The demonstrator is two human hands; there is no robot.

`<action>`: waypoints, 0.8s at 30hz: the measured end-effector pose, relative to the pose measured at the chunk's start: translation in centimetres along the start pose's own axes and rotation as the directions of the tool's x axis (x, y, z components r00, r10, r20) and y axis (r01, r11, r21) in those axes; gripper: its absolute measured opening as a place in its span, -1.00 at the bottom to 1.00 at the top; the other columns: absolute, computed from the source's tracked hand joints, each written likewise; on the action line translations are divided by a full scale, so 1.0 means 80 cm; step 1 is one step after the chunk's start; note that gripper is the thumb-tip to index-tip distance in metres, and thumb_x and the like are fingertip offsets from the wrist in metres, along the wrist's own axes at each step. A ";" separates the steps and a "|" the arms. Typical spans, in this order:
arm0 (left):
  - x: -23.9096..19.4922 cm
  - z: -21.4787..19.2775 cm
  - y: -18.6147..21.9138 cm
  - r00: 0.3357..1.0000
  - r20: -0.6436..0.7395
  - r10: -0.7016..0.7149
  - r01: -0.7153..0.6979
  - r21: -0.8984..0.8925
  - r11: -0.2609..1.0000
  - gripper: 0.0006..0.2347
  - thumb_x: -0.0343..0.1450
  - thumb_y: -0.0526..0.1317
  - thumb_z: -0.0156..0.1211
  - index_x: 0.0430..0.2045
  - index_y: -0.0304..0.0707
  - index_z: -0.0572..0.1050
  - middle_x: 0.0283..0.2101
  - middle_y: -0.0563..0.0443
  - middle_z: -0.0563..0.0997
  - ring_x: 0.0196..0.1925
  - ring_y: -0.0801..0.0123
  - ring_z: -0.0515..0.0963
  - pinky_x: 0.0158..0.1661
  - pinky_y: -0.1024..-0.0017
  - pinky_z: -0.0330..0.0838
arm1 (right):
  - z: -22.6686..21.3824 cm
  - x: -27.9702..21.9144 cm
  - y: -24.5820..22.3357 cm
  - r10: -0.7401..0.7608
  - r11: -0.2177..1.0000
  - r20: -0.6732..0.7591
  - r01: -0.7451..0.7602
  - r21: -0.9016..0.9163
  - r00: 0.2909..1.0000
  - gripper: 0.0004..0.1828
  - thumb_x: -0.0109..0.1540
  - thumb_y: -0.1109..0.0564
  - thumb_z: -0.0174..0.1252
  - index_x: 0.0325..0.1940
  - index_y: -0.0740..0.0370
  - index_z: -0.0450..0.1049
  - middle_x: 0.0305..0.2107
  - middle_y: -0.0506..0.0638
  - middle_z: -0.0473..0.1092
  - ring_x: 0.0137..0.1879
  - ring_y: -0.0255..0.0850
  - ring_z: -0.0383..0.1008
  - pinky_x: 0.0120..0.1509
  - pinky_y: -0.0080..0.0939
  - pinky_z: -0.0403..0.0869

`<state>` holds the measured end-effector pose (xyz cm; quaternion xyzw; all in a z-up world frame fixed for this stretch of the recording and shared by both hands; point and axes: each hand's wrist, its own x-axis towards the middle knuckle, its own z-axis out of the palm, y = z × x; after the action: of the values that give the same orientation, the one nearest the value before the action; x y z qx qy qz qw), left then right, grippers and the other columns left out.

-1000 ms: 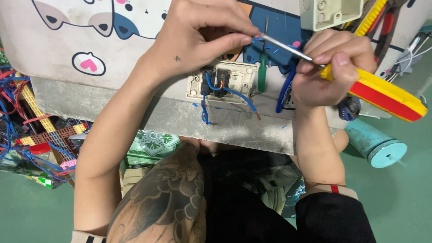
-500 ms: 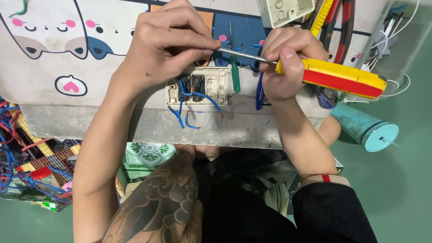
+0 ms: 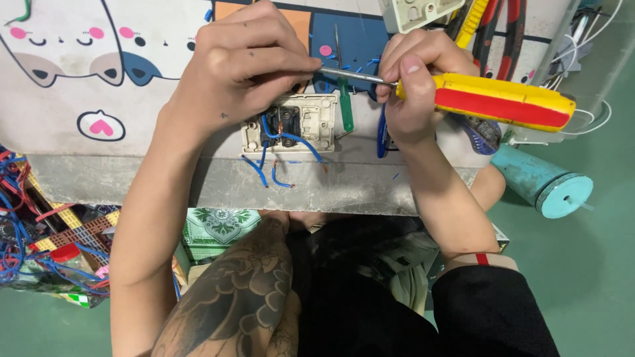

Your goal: The person is sitting on the floor and repairing an electrical switch. They use a screwdriver to tighten screws on the switch and pliers to strip and cut blue wires, connecting them to the terminals.

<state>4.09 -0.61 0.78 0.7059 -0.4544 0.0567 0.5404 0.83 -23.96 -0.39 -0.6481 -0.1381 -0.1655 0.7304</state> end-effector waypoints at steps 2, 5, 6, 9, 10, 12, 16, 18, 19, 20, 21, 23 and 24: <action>-0.001 0.000 -0.001 1.000 -0.005 -0.017 0.017 0.009 1.000 -0.95 0.58 -0.57 0.23 -0.19 -0.70 0.62 -0.29 -0.29 0.55 -0.24 -0.03 0.51 -0.20 0.16 0.39 | -0.001 -0.001 0.003 -0.005 0.999 0.019 0.004 0.040 1.000 -0.75 0.32 0.25 -0.08 -0.47 0.32 0.23 -0.69 0.06 0.17 -0.67 -0.23 0.11 -0.48 -0.23 0.17; -0.002 -0.002 -0.002 0.998 -0.021 0.054 -0.054 0.000 0.999 -0.95 0.58 -0.59 0.24 -0.12 -0.69 0.56 -0.23 -0.35 0.59 -0.23 -0.05 0.52 -0.22 0.15 0.44 | -0.002 -0.001 0.007 -0.059 0.996 0.024 0.057 0.070 0.998 -0.73 0.34 0.28 -0.08 -0.47 0.33 0.26 -0.70 0.04 0.17 -0.69 -0.25 0.14 -0.53 -0.24 0.16; -0.002 -0.002 0.000 0.999 -0.016 0.045 -0.045 0.019 0.999 -0.95 0.59 -0.57 0.19 -0.15 -0.70 0.57 -0.23 -0.33 0.58 -0.23 -0.05 0.50 -0.22 0.15 0.41 | -0.001 -0.001 0.005 -0.017 0.999 0.011 0.016 0.030 1.000 -0.74 0.34 0.25 -0.08 -0.45 0.33 0.24 -0.69 0.07 0.16 -0.67 -0.23 0.11 -0.52 -0.24 0.16; -0.001 -0.003 0.001 0.998 -0.003 0.058 -0.057 0.069 0.996 -0.96 0.58 -0.57 0.20 -0.19 -0.68 0.59 -0.22 -0.29 0.57 -0.22 -0.03 0.47 -0.24 0.18 0.39 | 0.003 -0.001 -0.008 0.076 0.996 -0.004 -0.076 -0.039 0.997 -0.74 0.36 0.22 -0.08 -0.42 0.32 0.19 -0.65 0.11 0.14 -0.63 -0.21 0.07 -0.52 -0.26 0.14; -0.002 -0.003 0.000 0.997 0.006 0.077 -0.077 0.102 0.992 -0.98 0.57 -0.58 0.26 -0.19 -0.66 0.60 -0.22 -0.27 0.57 -0.23 -0.01 0.47 -0.25 0.21 0.40 | 0.005 -0.001 -0.013 0.129 0.989 -0.004 -0.129 -0.067 0.992 -0.74 0.38 0.21 -0.10 -0.41 0.32 0.17 -0.63 0.12 0.13 -0.61 -0.22 0.06 -0.53 -0.28 0.13; -0.001 -0.003 0.002 0.996 -0.003 0.087 -0.086 0.120 0.989 -0.98 0.58 -0.56 0.25 -0.18 -0.67 0.59 -0.23 -0.26 0.58 -0.23 -0.01 0.47 -0.25 0.22 0.41 | 0.004 -0.002 -0.008 0.133 0.990 -0.026 -0.134 -0.043 0.991 -0.73 0.37 0.20 -0.10 -0.41 0.31 0.17 -0.65 0.10 0.11 -0.63 -0.22 0.07 -0.52 -0.26 0.13; 0.000 -0.002 0.006 0.994 -0.084 0.067 -0.059 0.087 0.994 -0.94 0.55 -0.55 0.35 -0.22 -0.71 0.58 -0.33 -0.27 0.55 -0.28 0.00 0.51 -0.26 0.22 0.43 | 0.001 -0.003 -0.002 0.178 0.984 -0.078 -0.179 -0.013 0.981 -0.73 0.38 0.16 -0.09 -0.41 0.27 0.17 -0.68 0.06 0.09 -0.67 -0.22 0.06 -0.51 -0.22 0.14; -0.001 -0.004 0.003 0.995 -0.083 0.064 -0.058 0.078 0.995 -0.94 0.55 -0.54 0.34 -0.21 -0.72 0.59 -0.32 -0.29 0.57 -0.27 -0.01 0.53 -0.25 0.22 0.44 | 0.005 -0.003 -0.004 0.168 0.986 -0.076 -0.168 -0.004 0.983 -0.73 0.38 0.17 -0.09 -0.41 0.27 0.17 -0.69 0.04 0.09 -0.68 -0.23 0.06 -0.51 -0.23 0.14; -0.001 -0.004 0.002 0.995 -0.080 0.061 -0.056 0.063 0.996 -0.94 0.56 -0.54 0.33 -0.20 -0.73 0.60 -0.30 -0.30 0.60 -0.27 -0.01 0.54 -0.23 0.22 0.46 | 0.007 -0.003 -0.005 0.160 0.987 -0.078 -0.161 0.001 0.984 -0.74 0.38 0.17 -0.09 -0.40 0.26 0.17 -0.69 0.03 0.08 -0.68 -0.24 0.06 -0.50 -0.23 0.14; -0.001 -0.005 0.002 0.995 -0.082 0.060 -0.055 0.066 0.996 -0.94 0.56 -0.54 0.33 -0.20 -0.73 0.60 -0.30 -0.30 0.60 -0.27 -0.01 0.54 -0.23 0.22 0.46 | 0.007 -0.002 -0.006 0.160 0.987 -0.074 -0.160 0.003 0.984 -0.74 0.38 0.17 -0.09 -0.40 0.26 0.17 -0.69 0.03 0.08 -0.68 -0.24 0.06 -0.50 -0.23 0.14; -0.002 -0.005 0.002 0.995 -0.082 0.059 -0.054 0.061 0.997 -0.94 0.57 -0.52 0.31 -0.19 -0.72 0.61 -0.31 -0.29 0.60 -0.27 0.00 0.54 -0.23 0.23 0.47 | 0.007 -0.001 -0.007 0.155 0.988 -0.065 -0.156 0.001 0.986 -0.72 0.39 0.14 -0.07 -0.40 0.26 0.18 -0.69 0.04 0.09 -0.68 -0.24 0.07 -0.51 -0.24 0.14; -0.001 -0.006 0.005 0.995 -0.084 0.056 -0.051 0.059 0.997 -0.93 0.58 -0.50 0.28 -0.17 -0.71 0.61 -0.31 -0.28 0.60 -0.26 0.00 0.55 -0.23 0.24 0.47 | 0.004 -0.001 -0.007 0.151 0.988 -0.052 -0.151 0.001 0.987 -0.70 0.39 0.11 -0.04 -0.40 0.26 0.19 -0.68 0.04 0.10 -0.68 -0.24 0.08 -0.51 -0.25 0.14; 0.001 -0.007 0.008 0.995 -0.096 0.029 -0.026 0.030 0.999 -0.94 0.57 -0.52 0.30 -0.18 -0.71 0.61 -0.31 -0.30 0.61 -0.26 -0.01 0.56 -0.23 0.23 0.47 | 0.000 -0.001 -0.006 0.179 0.984 -0.019 -0.179 0.022 0.984 -0.72 0.40 0.12 -0.05 -0.38 0.24 0.17 -0.65 0.01 0.10 -0.67 -0.25 0.10 -0.54 -0.26 0.16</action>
<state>3.90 -0.20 1.51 0.7037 -0.4365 0.1047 0.5507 0.56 -23.98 0.01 -0.6489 -0.0732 -0.1047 0.7501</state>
